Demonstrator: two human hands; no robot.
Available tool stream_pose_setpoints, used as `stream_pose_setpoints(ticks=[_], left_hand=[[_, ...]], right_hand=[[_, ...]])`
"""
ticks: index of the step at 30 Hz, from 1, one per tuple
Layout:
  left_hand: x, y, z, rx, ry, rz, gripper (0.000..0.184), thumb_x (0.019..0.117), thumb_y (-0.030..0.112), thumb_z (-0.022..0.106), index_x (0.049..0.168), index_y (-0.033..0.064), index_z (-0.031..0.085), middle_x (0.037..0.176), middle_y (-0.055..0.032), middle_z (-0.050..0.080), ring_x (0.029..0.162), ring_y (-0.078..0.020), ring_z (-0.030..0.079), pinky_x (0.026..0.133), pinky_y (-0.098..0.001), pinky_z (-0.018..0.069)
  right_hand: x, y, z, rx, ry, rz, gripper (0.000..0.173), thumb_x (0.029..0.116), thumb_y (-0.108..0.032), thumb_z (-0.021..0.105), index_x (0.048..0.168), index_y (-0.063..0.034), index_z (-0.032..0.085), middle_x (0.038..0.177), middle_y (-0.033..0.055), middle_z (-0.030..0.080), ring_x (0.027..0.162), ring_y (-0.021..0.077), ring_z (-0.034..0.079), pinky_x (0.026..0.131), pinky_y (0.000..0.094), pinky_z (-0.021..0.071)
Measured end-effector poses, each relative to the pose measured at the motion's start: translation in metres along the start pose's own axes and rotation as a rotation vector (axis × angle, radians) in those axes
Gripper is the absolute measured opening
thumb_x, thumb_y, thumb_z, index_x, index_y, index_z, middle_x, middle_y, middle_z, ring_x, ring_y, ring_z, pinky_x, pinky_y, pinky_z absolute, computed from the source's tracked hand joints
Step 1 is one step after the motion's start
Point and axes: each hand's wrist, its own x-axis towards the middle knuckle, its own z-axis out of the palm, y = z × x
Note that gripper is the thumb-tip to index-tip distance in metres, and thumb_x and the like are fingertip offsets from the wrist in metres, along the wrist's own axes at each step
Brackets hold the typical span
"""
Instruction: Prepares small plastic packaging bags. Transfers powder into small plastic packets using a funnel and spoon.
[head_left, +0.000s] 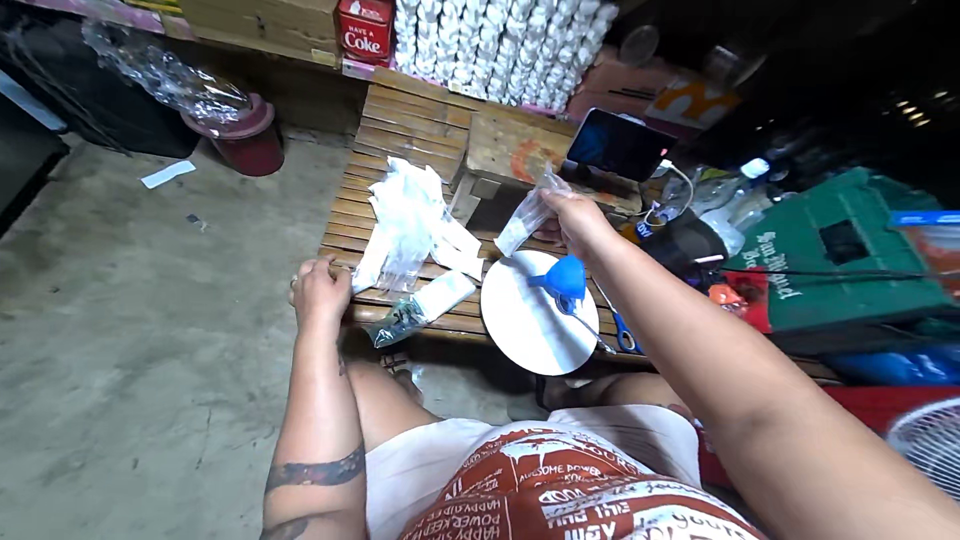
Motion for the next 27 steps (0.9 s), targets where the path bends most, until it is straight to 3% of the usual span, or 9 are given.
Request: stream_pose_setpoints(ticks=[9, 15, 17, 19, 22, 24, 27], left_hand=[[0.010, -0.007, 0.002, 0.093, -0.128, -0.065, 0.039, 0.1035, 0.026, 0.050, 0.138, 0.0132, 0.064, 0.145, -0.0208, 0.055, 0.137, -0.0436, 0.047, 0.109, -0.0700, 0.0315], [0.011, -0.012, 0.002, 0.105, -0.176, -0.083, 0.038, 0.1031, 0.021, 0.048, 0.135, 0.0141, 0.066, 0.146, -0.0173, 0.055, 0.138, -0.0404, 0.047, 0.109, -0.0697, 0.0308], [0.013, -0.014, 0.005, 0.109, -0.188, -0.074, 0.035, 0.1027, 0.021, 0.049, 0.131, 0.0132, 0.069, 0.143, -0.0191, 0.058, 0.136, -0.0417, 0.048, 0.107, -0.0717, 0.0321], [0.013, -0.014, 0.005, 0.114, -0.201, -0.069, 0.033, 0.1025, 0.024, 0.051, 0.129, 0.0140, 0.070, 0.142, -0.0191, 0.058, 0.136, -0.0419, 0.049, 0.107, -0.0714, 0.0324], [0.013, -0.021, 0.008, 0.124, -0.205, -0.082, 0.034, 0.1001, 0.031, 0.059, 0.129, 0.0161, 0.070, 0.142, -0.0166, 0.058, 0.136, -0.0397, 0.049, 0.108, -0.0706, 0.0329], [0.012, -0.021, 0.009, 0.138, -0.211, -0.091, 0.038, 0.0965, 0.034, 0.066, 0.130, 0.0175, 0.070, 0.144, -0.0158, 0.057, 0.137, -0.0394, 0.048, 0.108, -0.0703, 0.0332], [0.014, -0.020, 0.013, 0.173, -0.204, -0.087, 0.047, 0.0879, 0.034, 0.078, 0.131, 0.0177, 0.069, 0.145, -0.0179, 0.055, 0.137, -0.0416, 0.047, 0.107, -0.0714, 0.0340]], right_hand=[[0.037, 0.035, 0.069, 0.122, 0.027, 0.112, 0.047, 0.1108, -0.039, 0.040, 0.138, -0.0025, 0.052, 0.110, 0.0170, 0.064, 0.083, 0.0230, 0.064, 0.073, 0.0392, 0.0557], [0.034, 0.027, 0.090, 0.098, -0.224, 0.095, 0.051, 0.1111, -0.040, 0.040, 0.150, -0.0083, 0.047, 0.126, 0.0172, 0.062, 0.101, 0.0246, 0.065, 0.087, 0.0405, 0.0554], [0.031, 0.024, 0.078, 0.079, -0.270, 0.038, 0.048, 0.1105, -0.035, 0.043, 0.151, -0.0096, 0.046, 0.133, 0.0153, 0.062, 0.109, 0.0238, 0.066, 0.092, 0.0414, 0.0553], [0.022, 0.023, 0.057, 0.036, -0.317, 0.014, 0.054, 0.1089, -0.032, 0.047, 0.158, -0.0121, 0.037, 0.150, 0.0130, 0.052, 0.126, 0.0245, 0.060, 0.102, 0.0431, 0.0510], [-0.003, 0.032, 0.019, -0.058, -0.366, -0.016, 0.057, 0.1068, -0.031, 0.050, 0.159, -0.0131, 0.035, 0.157, 0.0099, 0.047, 0.136, 0.0235, 0.054, 0.110, 0.0433, 0.0472], [-0.030, 0.046, -0.017, -0.149, -0.395, -0.089, 0.051, 0.1059, -0.029, 0.052, 0.154, -0.0125, 0.044, 0.152, 0.0083, 0.053, 0.134, 0.0229, 0.057, 0.109, 0.0441, 0.0484], [-0.069, 0.093, -0.082, -0.342, -0.379, -0.368, 0.042, 0.1053, -0.024, 0.048, 0.140, -0.0028, 0.058, 0.132, 0.0133, 0.067, 0.114, 0.0215, 0.068, 0.100, 0.0415, 0.0567]])
